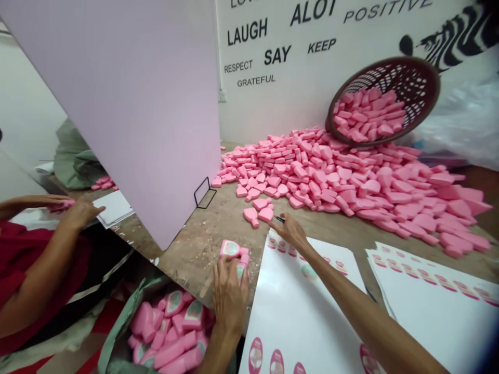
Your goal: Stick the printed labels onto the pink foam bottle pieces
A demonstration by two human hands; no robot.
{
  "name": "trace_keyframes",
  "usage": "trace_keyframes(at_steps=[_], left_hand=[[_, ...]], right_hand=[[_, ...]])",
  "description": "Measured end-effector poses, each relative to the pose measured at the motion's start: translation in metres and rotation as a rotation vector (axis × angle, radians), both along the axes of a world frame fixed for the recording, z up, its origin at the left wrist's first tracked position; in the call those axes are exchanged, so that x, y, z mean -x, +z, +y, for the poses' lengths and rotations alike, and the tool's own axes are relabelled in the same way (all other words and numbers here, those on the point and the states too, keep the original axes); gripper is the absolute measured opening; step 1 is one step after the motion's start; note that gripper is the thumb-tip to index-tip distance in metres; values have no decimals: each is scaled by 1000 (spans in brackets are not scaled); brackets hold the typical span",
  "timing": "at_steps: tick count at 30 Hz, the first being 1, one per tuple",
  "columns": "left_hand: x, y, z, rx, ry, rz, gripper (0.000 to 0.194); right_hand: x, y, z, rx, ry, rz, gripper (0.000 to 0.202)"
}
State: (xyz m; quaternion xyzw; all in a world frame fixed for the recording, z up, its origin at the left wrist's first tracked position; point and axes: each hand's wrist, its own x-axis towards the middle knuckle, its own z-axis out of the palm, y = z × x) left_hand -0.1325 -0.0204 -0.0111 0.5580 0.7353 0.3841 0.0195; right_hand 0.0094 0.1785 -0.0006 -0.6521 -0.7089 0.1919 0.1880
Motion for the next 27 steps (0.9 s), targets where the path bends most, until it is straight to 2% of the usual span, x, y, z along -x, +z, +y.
trace_keyframes(at_steps=[2,5,7,10,13,16,19,22,24,25,27], left_hand=[[-7,-6,-6,-62,-20,65,27],[-22,-24,-18,-92,-109,140,24],[-34,-37,-26,-81,-116,180,25],[-52,-51,-34,-46,-51,192,27],[-62,-53,-38,-36,-40,161,27],[-59,-43,-40,-20,-102,72,27],[-48,-22,-35,17,-199,-112,22],[-46,3,-22,39,-257,-532,28],[-54,15,-15,136,-365,-939,38],[-60,19,-12,197,-436,-1121,41],[-72,21,-9,303,-540,-1355,45]], right_hand=[[17,-3,23,26,-97,0,68],[37,-8,41,74,-189,8,73],[45,-10,45,109,-218,17,70],[47,-7,47,166,-227,42,54],[40,2,46,224,-182,110,36],[25,19,37,236,-87,227,31],[-2,35,9,213,20,358,34],[-36,43,-47,244,144,457,39],[-57,41,-92,314,241,504,41],[-67,37,-112,373,340,566,40],[-85,27,-142,376,421,602,37]])
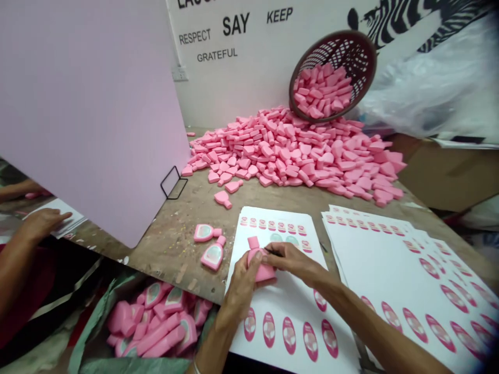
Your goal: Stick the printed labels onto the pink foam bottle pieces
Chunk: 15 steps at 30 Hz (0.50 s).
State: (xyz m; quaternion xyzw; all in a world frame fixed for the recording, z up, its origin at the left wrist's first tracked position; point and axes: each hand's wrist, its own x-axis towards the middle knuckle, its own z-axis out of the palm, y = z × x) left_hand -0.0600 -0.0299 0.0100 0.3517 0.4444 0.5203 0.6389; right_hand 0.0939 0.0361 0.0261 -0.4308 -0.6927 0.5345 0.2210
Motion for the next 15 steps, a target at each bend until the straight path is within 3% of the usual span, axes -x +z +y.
trace_keyframes(at_steps=[1,3,6,11,15], left_hand=[[-6,-1,1,27,-29,-41,47],[-15,-5,5,53,-37,-22,49],[-23,-10,21,14,-5,147,46],[-32,-17,61,-35,43,328,33],[-37,-25,73,-23,26,333,36]], right_hand=[[-9,-6,-8,-48,-24,-22,36],[-25,-18,-10,-243,-200,-189,35],[-44,-35,7,-511,-463,-451,31],[-46,-52,30,-698,-467,-565,16],[-41,-62,31,-791,-458,-624,15]])
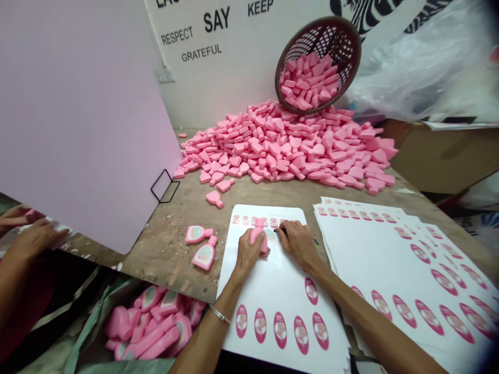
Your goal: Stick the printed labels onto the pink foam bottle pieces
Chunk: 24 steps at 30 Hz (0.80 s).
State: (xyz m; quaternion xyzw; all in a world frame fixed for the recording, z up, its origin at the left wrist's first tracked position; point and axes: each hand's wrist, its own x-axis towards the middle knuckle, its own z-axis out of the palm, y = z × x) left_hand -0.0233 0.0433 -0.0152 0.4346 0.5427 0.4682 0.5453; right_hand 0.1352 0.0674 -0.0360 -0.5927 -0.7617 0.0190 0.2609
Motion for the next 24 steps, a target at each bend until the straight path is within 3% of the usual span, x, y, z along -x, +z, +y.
trace_keyframes(at_steps=[6,24], left_hand=[[1,-6,0,18,-21,-24,43],[4,-12,0,0,-37,-55,43]], right_hand=[[-2,-8,1,-35,1,-32,14],[-1,-10,4,-49,-23,-2,13]])
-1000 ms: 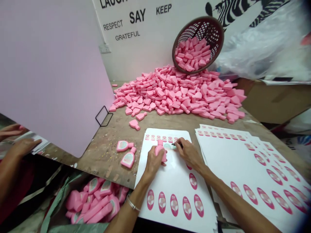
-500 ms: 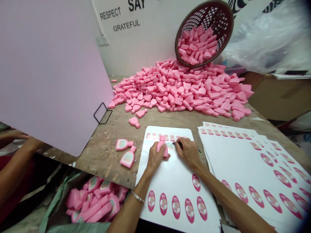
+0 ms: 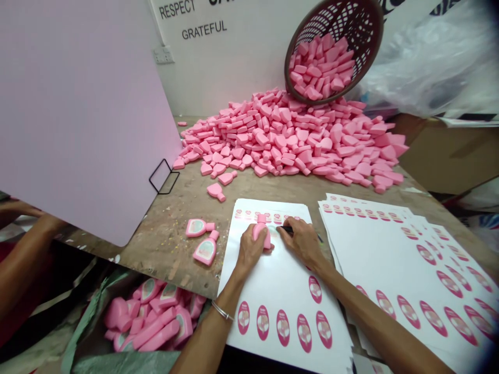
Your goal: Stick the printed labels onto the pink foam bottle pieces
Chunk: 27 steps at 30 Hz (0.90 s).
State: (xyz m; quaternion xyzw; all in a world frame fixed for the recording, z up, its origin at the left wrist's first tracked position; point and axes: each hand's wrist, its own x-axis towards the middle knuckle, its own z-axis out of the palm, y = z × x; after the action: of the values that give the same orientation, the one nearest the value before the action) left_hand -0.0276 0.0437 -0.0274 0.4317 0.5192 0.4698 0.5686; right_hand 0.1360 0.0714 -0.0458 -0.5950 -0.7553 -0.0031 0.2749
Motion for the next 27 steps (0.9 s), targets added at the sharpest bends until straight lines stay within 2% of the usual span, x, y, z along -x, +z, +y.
trace_keyframes(at_steps=[13,20,27], left_hand=[[2,-1,1,-9,2,-13,43],[1,2,0,-6,44,-51,49],[2,4,0,24,74,-127,54]], right_hand=[[1,0,-2,12,13,80,16],[-1,-1,0,86,55,334,24],[-4,16,-3,158,11,589,35]])
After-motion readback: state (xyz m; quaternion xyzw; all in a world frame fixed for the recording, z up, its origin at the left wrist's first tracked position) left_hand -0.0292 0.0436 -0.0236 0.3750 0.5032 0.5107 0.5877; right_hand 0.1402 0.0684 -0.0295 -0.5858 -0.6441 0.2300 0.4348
